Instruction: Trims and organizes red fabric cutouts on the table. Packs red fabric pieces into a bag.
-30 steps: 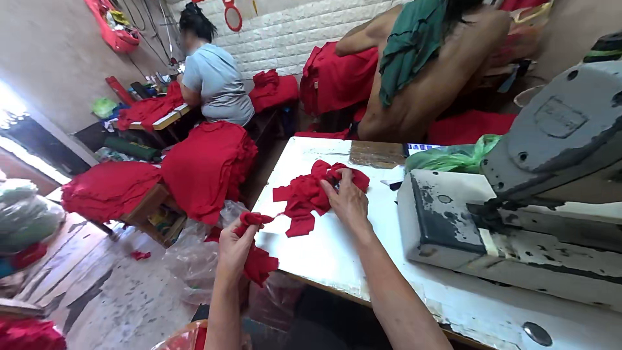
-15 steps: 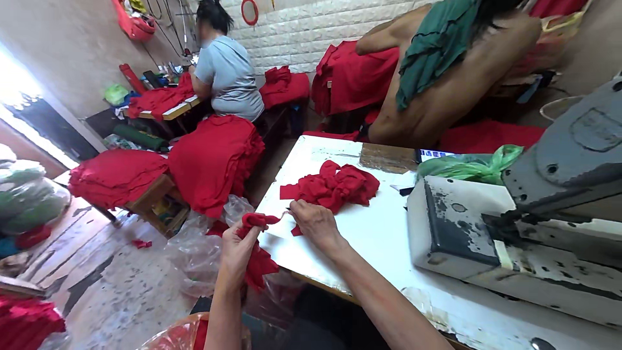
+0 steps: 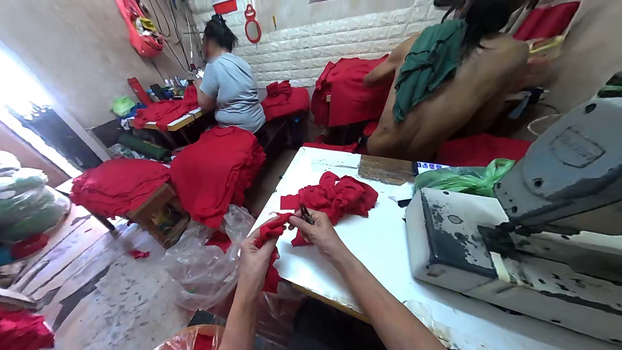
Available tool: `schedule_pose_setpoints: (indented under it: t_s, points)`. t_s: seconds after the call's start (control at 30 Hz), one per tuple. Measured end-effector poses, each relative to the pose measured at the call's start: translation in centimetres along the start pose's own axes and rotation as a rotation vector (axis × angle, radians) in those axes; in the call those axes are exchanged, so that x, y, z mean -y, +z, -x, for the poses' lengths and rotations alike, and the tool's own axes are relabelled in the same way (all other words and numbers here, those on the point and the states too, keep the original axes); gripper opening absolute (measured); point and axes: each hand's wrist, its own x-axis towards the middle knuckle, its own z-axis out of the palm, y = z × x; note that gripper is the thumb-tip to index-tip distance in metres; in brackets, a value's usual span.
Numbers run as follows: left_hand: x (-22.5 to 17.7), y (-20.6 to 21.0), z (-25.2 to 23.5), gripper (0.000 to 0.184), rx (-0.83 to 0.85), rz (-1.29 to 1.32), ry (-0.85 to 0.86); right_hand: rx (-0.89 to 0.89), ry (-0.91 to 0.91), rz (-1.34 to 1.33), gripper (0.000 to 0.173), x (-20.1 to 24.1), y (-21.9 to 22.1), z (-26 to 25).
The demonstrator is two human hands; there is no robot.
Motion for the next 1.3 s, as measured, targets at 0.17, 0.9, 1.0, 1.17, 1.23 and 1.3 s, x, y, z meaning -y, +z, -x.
schedule_pose_setpoints:
  t_s: [0.17,0.9,1.0,1.17,1.23,1.3]
  points:
    - [0.5,-0.1,0.1,0.042,0.080,-0.111,-0.084,-0.178,-0.073,-0.085,0.002,1.0,-0.9,-0.1]
    - [-1.8,0.5,-3.0,0.006,0.210,-0.057,-0.135,0.107,-0.158,0.009,0.008,0.8,-1.6,-0.1]
    - [-1.7,0.6,-2.8,0.013,0.166,-0.054,-0.135,0.064,-0.231,0.083,0.008,0.5,-1.5,-0.2]
    - [-1.7,0.4,-2.6,0.016,0.199,-0.021,-0.175,0.054,-0.294,0.112,0.008,0.2,-1.5,-0.3]
    - [-1.6,0.4,-2.6,0.010,0.219,-0.018,-0.172,0.063,-0.297,0.108,0.008,0.2,-1.5,-0.3]
    - [-1.6,0.5,-2.6,0.007,0.181,-0.012,-0.156,0.055,-0.305,0.118,0.008,0.2,-1.5,-0.3]
